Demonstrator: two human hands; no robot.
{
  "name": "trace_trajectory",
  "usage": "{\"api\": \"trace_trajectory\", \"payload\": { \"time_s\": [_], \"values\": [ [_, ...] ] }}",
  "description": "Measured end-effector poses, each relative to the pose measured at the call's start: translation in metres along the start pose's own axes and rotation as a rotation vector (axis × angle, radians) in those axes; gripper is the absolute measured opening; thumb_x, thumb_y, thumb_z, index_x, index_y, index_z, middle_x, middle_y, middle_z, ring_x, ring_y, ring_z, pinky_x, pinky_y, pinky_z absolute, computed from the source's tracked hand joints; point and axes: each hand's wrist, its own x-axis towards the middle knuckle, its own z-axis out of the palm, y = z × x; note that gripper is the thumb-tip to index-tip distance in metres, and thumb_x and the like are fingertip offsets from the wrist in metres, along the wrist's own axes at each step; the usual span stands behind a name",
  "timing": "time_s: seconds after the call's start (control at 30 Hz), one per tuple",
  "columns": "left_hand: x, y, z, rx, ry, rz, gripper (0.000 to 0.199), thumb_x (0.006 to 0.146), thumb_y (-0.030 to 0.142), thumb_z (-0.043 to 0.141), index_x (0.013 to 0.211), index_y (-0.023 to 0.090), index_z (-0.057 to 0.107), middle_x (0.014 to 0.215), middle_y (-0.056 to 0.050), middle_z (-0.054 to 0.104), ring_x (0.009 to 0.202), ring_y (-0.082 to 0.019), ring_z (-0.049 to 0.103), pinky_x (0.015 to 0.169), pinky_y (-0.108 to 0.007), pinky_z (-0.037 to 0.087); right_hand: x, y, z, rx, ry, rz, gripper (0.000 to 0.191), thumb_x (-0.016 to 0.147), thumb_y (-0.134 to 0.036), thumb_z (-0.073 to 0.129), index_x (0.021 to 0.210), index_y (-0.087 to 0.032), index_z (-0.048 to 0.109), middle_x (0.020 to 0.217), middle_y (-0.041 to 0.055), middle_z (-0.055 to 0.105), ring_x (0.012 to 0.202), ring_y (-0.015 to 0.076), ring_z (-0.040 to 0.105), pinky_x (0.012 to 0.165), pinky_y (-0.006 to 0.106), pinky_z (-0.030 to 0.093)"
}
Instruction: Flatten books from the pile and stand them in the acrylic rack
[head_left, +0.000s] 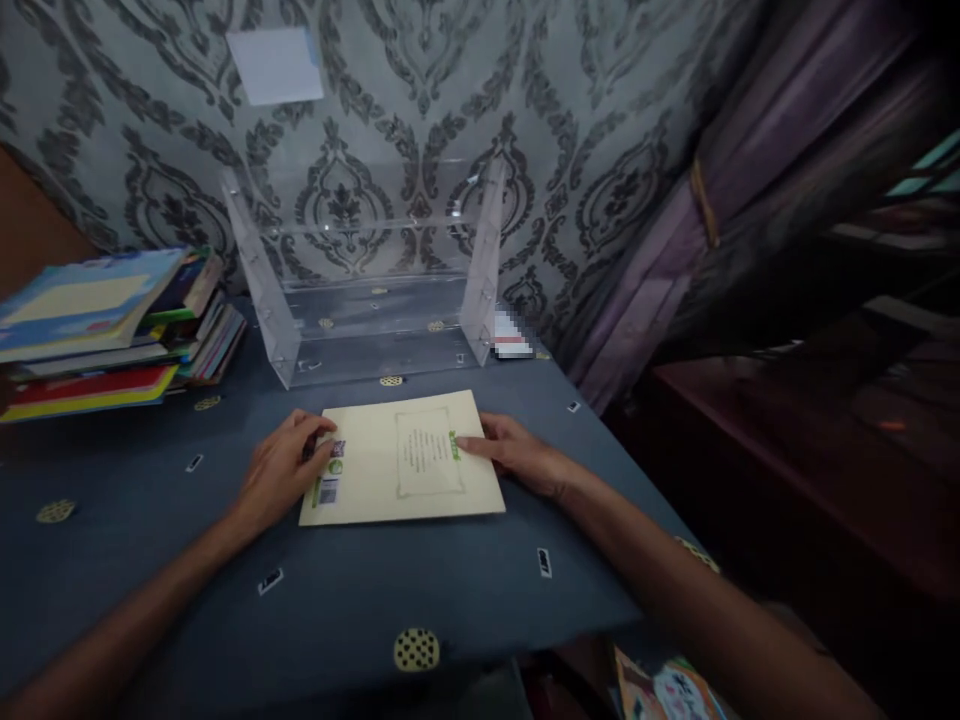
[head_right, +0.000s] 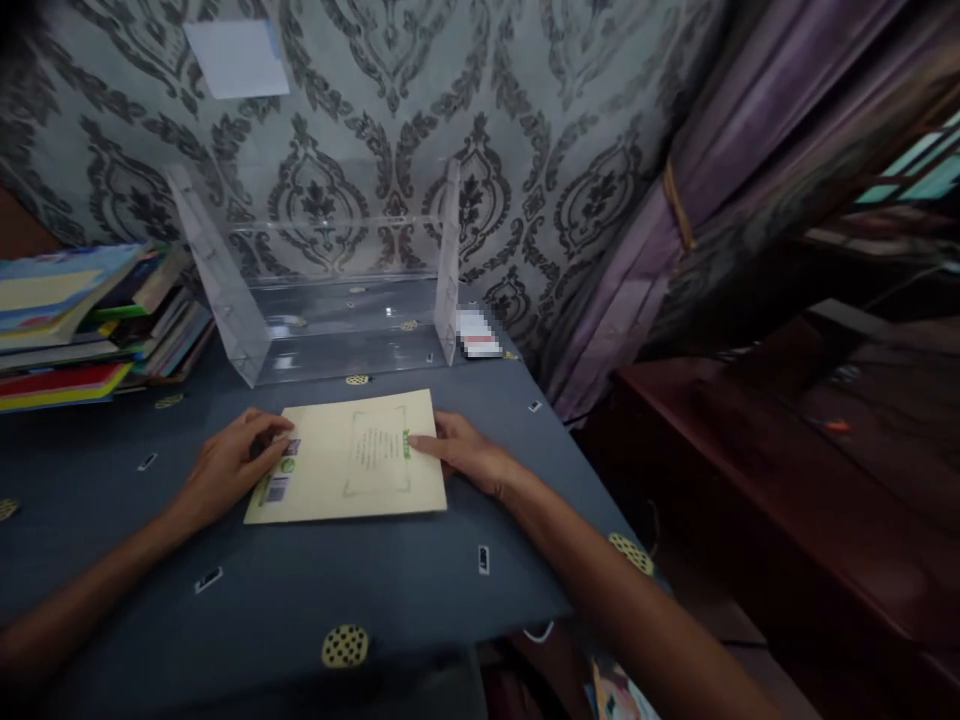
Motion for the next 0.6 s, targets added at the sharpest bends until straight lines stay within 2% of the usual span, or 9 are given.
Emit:
{"api": "trace_trajectory", "payload": {
  "time_s": [0.13, 0.2, 0.3, 0.4, 0.5, 0.53, 0.6],
  "values": [
    [0.004, 0.022, 0.012, 0.007, -0.052, 0.071, 0.025, 0.092, 0.037, 0.043, 0.098, 0.021, 0.062, 0.084, -0.001, 0.057, 0.066, -0.016, 0.055, 0.064, -0.03, 0.042, -0.006, 0.002, -0.021, -0.121, 0.107, -0.074, 0.054, 0.072, -0.047, 0.078, 0.114, -0.015, 0.068, 0.103, 0.0111, 0.077, 0.083, 0.0232, 0.072, 0.062, 0.029, 0.056],
    [0.009, 0.033, 0.02, 0.031, -0.06, 0.1, 0.024, 0.095, 0.035, 0.041, 0.099, 0.021, 0.061, 0.088, -0.001, 0.059, 0.066, -0.015, 0.055, 0.064, -0.03, 0.041, -0.01, 0.001, -0.033, -0.249, 0.179, -0.088, 0.049, 0.074, -0.047, 0.076, 0.11, -0.015, 0.069, 0.098, 0.0101, 0.077, 0.079, 0.0234, 0.072, 0.058, 0.029, 0.054],
    [0.019, 0.049, 0.034, 0.098, -0.06, 0.128, 0.023, 0.097, 0.033, 0.04, 0.101, 0.021, 0.06, 0.092, -0.002, 0.061, 0.067, -0.016, 0.057, 0.063, -0.03, 0.042, -0.02, -0.006, -0.05, -0.542, 0.261, -0.057, 0.036, 0.081, -0.048, 0.068, 0.098, -0.016, 0.069, 0.082, 0.0065, 0.074, 0.063, 0.0201, 0.067, 0.049, 0.027, 0.045],
    [0.027, 0.058, 0.049, 0.178, 0.013, 0.155, 0.026, 0.098, 0.032, 0.038, 0.104, 0.021, 0.061, 0.091, -0.005, 0.06, 0.078, -0.021, 0.06, 0.067, -0.033, 0.047, -0.033, -0.017, -0.063, -0.944, 0.399, -0.026, 0.03, 0.087, -0.045, 0.062, 0.08, -0.017, 0.068, 0.071, 0.0052, 0.069, 0.063, 0.0204, 0.065, 0.051, 0.027, 0.039],
    [0.027, 0.055, 0.059, 0.18, 0.11, 0.217, 0.029, 0.099, 0.035, 0.039, 0.11, 0.021, 0.062, 0.1, -0.008, 0.061, 0.096, -0.026, 0.061, 0.081, -0.039, 0.052, -0.038, -0.026, -0.062, -1.241, 0.563, -0.034, 0.022, 0.092, -0.036, 0.059, 0.086, -0.018, 0.069, 0.079, 0.0077, 0.071, 0.077, 0.0242, 0.068, 0.059, 0.029, 0.041],
    [0.026, 0.051, 0.06, 0.163, 0.115, 0.241, 0.029, 0.1, 0.036, 0.04, 0.115, 0.022, 0.061, 0.107, -0.009, 0.063, 0.101, -0.026, 0.061, 0.085, -0.04, 0.053, -0.037, -0.027, -0.059, -1.288, 0.572, -0.09, 0.019, 0.094, -0.033, 0.057, 0.091, -0.018, 0.069, 0.085, 0.0089, 0.072, 0.082, 0.0249, 0.068, 0.063, 0.03, 0.043],
    [0.023, 0.041, 0.061, 0.149, 0.11, 0.294, 0.031, 0.101, 0.036, 0.041, 0.124, 0.024, 0.057, 0.124, -0.01, 0.062, 0.115, -0.027, 0.06, 0.092, -0.041, 0.053, -0.029, -0.026, -0.048, -1.349, 0.502, -0.287, 0.017, 0.096, -0.027, 0.055, 0.095, -0.017, 0.068, 0.099, 0.0114, 0.072, 0.096, 0.0266, 0.066, 0.075, 0.033, 0.049]
  ]
}}
